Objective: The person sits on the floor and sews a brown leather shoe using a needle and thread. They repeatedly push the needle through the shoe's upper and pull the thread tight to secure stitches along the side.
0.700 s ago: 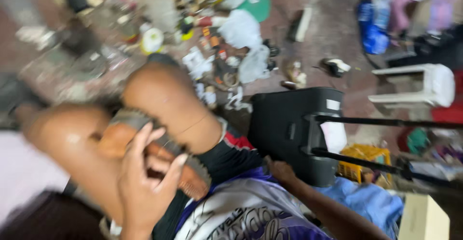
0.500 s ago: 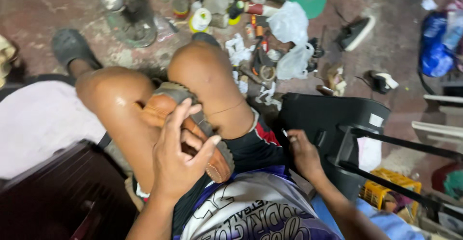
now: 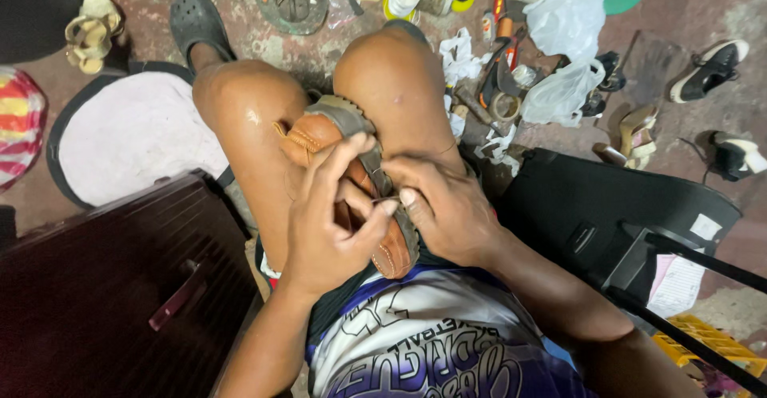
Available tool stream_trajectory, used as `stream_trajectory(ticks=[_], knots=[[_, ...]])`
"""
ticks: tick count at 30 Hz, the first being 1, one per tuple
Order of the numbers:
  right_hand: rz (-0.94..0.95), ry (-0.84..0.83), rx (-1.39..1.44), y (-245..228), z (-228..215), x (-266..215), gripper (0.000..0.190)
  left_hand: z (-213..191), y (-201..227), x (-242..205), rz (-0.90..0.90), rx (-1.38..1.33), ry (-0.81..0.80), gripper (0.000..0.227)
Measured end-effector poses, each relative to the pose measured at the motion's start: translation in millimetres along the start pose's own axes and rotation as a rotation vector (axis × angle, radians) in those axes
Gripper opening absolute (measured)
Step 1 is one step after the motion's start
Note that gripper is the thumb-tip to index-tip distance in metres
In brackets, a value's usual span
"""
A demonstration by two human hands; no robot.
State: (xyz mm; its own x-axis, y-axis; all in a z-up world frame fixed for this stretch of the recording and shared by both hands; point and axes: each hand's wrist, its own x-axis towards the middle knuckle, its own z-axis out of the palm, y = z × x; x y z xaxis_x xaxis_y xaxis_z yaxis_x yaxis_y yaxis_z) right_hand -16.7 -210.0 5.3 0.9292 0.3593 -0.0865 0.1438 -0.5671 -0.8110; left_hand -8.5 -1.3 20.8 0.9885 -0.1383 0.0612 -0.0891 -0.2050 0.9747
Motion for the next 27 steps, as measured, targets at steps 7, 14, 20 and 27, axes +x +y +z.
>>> stream_trajectory(ticks=[7, 14, 20, 27], knots=[[0.068, -0.009, 0.761, 1.3, -11.6, -2.7, 0.053, -35.6, 1.7, -2.6, -0.127, 0.350, 0.087, 0.021], [0.088, 0.051, 0.219, -8.5, 22.6, 10.6, 0.080, -42.7, -4.3, 7.4, -0.146, 0.515, -0.219, 0.021], [0.081, 0.095, 0.189, -5.2, 30.0, 14.0, 0.078, -60.2, -13.2, -4.2, -0.175, 0.278, -0.019, 0.042], [0.045, 0.178, 0.074, -3.5, 25.6, 22.0, 0.077, -66.6, -18.7, -15.6, -0.200, 0.328, 0.234, 0.028]])
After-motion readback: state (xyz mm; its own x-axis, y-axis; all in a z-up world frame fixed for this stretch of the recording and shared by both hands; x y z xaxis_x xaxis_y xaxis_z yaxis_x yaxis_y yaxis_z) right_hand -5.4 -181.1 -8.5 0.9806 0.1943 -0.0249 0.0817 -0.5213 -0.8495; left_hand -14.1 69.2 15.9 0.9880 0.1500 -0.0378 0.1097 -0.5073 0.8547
